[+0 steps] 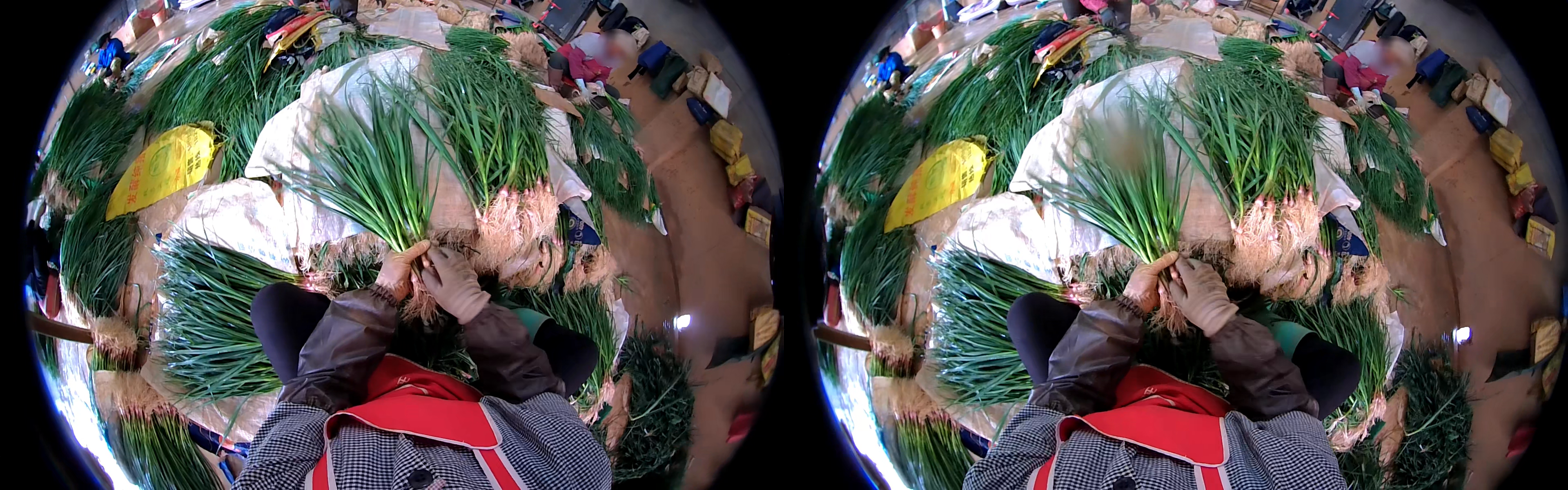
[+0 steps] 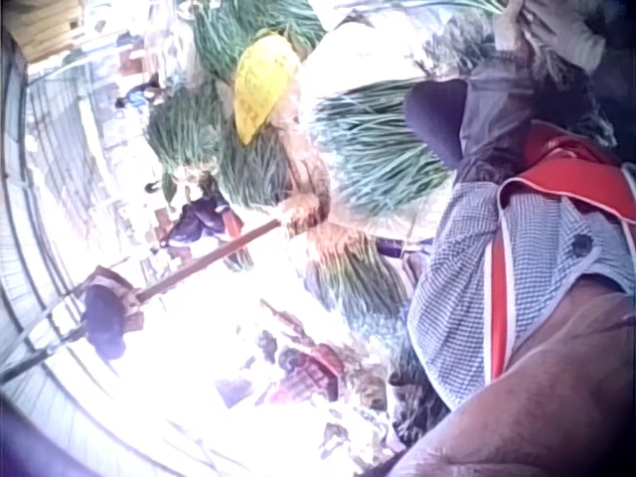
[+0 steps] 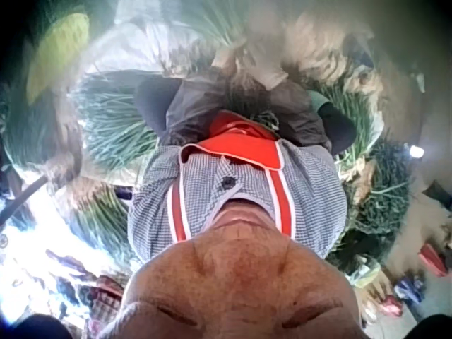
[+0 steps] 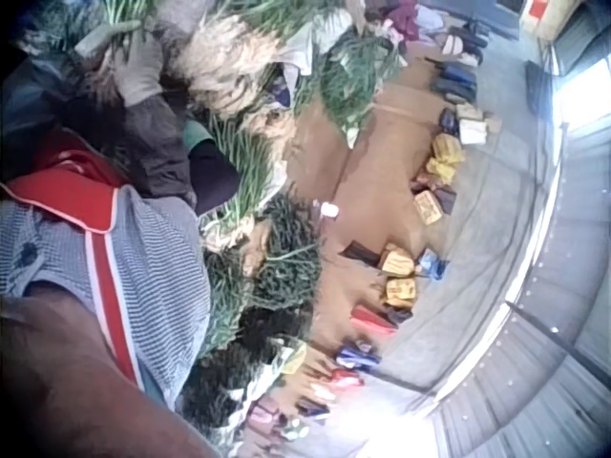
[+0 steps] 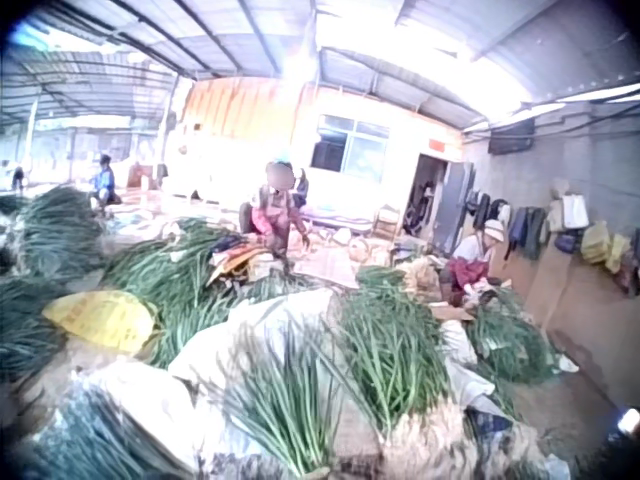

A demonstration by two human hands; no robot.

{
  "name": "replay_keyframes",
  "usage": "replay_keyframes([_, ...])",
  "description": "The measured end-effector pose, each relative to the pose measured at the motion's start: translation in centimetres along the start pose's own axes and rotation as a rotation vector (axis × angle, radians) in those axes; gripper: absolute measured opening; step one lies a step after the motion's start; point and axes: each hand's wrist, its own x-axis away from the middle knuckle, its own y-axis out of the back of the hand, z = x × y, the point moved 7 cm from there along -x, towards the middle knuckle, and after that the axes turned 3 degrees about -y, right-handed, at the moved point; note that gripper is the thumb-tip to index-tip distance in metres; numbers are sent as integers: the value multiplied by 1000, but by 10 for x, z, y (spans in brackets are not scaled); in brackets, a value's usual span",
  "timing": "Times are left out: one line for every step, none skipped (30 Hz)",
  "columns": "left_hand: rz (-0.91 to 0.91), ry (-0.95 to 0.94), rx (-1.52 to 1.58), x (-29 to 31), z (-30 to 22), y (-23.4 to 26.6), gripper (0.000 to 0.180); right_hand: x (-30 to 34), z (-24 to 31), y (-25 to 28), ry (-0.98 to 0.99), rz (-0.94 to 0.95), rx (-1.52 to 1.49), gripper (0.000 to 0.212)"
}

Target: The person is gathering handfuls of green onions from a large pile on the floor and organizing them into bundles by hand.

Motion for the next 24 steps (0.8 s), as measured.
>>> replay_keyframes([-11, 12, -13, -1, 1, 3, 21, 7, -5, 1, 85, -26, -107, 40])
replay_keyframes([-34, 19, -29, 0, 0, 13, 22, 7, -5, 3, 171, 55, -227, 40])
replay_keyframes([-41, 30, -48, -2, 1, 18, 22, 1, 0, 14, 248, 125, -338, 40])
replay_keyframes([-61, 15, -57, -9, 5, 28, 25, -6, -35, 2, -371, 326, -538, 34])
replay_keyframes([-52, 18, -51, -11, 6, 24, 26, -16, -60, 3, -624, 253, -645, 35])
replay_keyframes([-37, 24, -48, -11, 9, 19, 27, -36, -70, 6, -411, 137, -423, 40])
replay_keyframes([-30, 27, -46, -10, 11, 17, 28, -52, -73, 2, -369, 77, -312, 41])
replay_keyframes([-41, 4, -34, -9, 12, 20, 29, -68, -73, -3, -327, 18, -200, 42])
replay_keyframes([-54, 18, -28, -9, 14, 22, 30, -82, -68, -15, -463, 11, -199, 39])
replay_keyframes([-67, 32, -22, -9, 15, 25, 30, -86, -69, -21, -600, 6, -198, 36])
replay_keyframes([-85, 43, -6, -10, 19, 30, 30, -89, -68, -31, -556, 60, -228, 38])
replay_keyframes([-171, 37, -1, -12, 22, 38, 26, -92, -67, -40, -512, 114, -258, 40])
replay_keyframes([-154, 25, -17, -14, 22, 41, 25, -93, -66, -49, -467, 167, -287, 43])
replay_keyframes([-143, 18, -24, -10, 20, 41, 25, -86, -64, -50, -419, 151, -356, 45])
replay_keyframes([-119, 19, -35, -8, 22, 36, 25, -82, -72, -49, -345, 66, -316, 47])
replay_keyframes([-120, 46, -67, -9, 23, 32, 26, -79, -81, -51, -270, -18, -275, 49])
replay_keyframes([-131, 31, -74, -8, 22, 33, 25, -81, -82, -54, -363, -14, -302, 49])
replay_keyframes([-142, 15, -81, -7, 20, 34, 24, -79, -81, -58, -461, -11, -331, 49])
replay_keyframes([-152, 0, -88, -5, 19, 34, 24, -75, -82, -62, -561, -12, -358, 48])
replay_keyframes([-160, -26, -74, -1, 16, 37, 22, -78, -63, -56, -486, 34, -357, 48])
replay_keyframes([-192, -30, -31, 4, 11, 28, 21, -78, -52, -48, -420, 69, -351, 48])
replay_keyframes([-225, -33, 13, 11, 8, 18, 21, -76, -56, -46, -451, 5, -469, 48])
replay_keyframes([-259, -37, 55, 16, 4, 13, 21, -72, -58, -46, -479, -58, -589, 48])
replay_keyframes([-272, -96, -43, 13, 0, 14, 21, -68, -60, -45, -506, -122, -709, 48])
